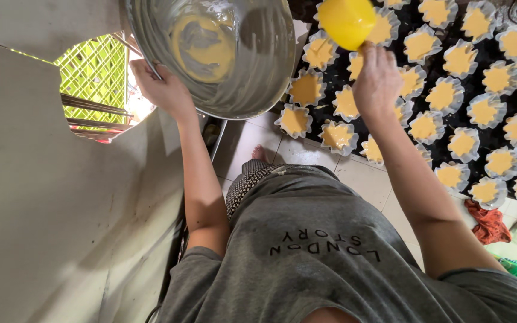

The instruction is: The person pours yellow batter from a large metal bowl into star-shaped paper molds arranged on a tray using a yellow scoop. After filling the molds, the person wipes the tray surface with a purple cloth.

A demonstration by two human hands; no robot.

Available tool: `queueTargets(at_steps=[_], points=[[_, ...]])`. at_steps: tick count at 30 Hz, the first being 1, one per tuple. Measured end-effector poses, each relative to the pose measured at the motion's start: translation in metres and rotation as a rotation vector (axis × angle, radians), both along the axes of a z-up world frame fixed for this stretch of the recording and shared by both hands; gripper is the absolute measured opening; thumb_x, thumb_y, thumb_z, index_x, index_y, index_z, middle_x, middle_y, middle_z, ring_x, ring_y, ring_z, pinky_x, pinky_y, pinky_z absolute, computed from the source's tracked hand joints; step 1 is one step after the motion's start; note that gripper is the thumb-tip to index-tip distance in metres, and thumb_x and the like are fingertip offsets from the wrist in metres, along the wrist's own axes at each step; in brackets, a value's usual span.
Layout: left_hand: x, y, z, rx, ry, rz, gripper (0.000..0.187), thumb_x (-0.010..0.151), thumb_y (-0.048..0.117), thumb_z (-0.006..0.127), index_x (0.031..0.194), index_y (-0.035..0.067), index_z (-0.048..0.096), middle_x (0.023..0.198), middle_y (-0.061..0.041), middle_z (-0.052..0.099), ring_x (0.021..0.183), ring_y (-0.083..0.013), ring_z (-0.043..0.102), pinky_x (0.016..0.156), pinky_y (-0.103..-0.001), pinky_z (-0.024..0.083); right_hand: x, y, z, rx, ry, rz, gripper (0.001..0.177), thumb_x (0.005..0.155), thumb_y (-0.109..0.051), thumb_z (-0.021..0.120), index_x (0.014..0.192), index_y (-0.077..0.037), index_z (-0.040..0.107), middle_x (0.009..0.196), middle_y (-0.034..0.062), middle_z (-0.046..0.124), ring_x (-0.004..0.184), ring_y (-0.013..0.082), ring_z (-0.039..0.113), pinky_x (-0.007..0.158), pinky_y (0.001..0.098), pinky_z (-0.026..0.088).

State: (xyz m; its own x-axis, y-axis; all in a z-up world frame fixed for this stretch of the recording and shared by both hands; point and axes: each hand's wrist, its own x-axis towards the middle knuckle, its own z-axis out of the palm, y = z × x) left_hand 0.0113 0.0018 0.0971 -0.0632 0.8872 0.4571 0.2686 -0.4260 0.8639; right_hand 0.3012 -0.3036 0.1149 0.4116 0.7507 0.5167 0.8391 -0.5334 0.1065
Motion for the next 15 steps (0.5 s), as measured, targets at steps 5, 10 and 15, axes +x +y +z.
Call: queueTargets(at_steps=[5, 10, 15], points=[[0.001, -0.002, 0.005, -0.026, -0.033, -0.01, 0.015, 0.096, -0.01, 0.055, 0.095, 0.0, 0.043, 0.087, -0.007, 0.035, 0.081, -0.022, 0.037, 0.078, -0.03, 0.04, 0.012, 0.0, -0.026, 0.192, 0.162, -0.052, 0.019, 0.108, 0.007, 0.058, 0.125, -0.001, 0.061, 0.097, 0.0149, 0.072, 0.079, 0.0258, 0.069, 0.059, 0.0347, 0.053], [0.004, -0.002, 0.002, -0.001, 0.034, 0.022, 0.017, 0.093, -0.01, 0.057, 0.096, 0.0, 0.044, 0.088, -0.008, 0.037, 0.081, -0.0219, 0.038, 0.078, -0.032, 0.042, 0.007, 0.003, -0.087, -0.237, 0.431, -0.143, 0.043, 0.091, -0.003, 0.054, 0.134, -0.001, 0.056, 0.079, 0.0207, 0.069, 0.063, 0.0379, 0.068, 0.055, 0.0474, 0.053], [0.001, -0.001, 0.002, 0.029, 0.013, 0.0, 0.017, 0.093, -0.01, 0.057, 0.095, 0.001, 0.044, 0.088, -0.008, 0.036, 0.081, -0.0228, 0.039, 0.077, -0.033, 0.042, 0.012, 0.004, -0.101, -0.111, 0.39, -0.06, 0.035, 0.095, -0.005, 0.054, 0.13, -0.001, 0.056, 0.08, 0.018, 0.07, 0.064, 0.0391, 0.068, 0.055, 0.0492, 0.053]])
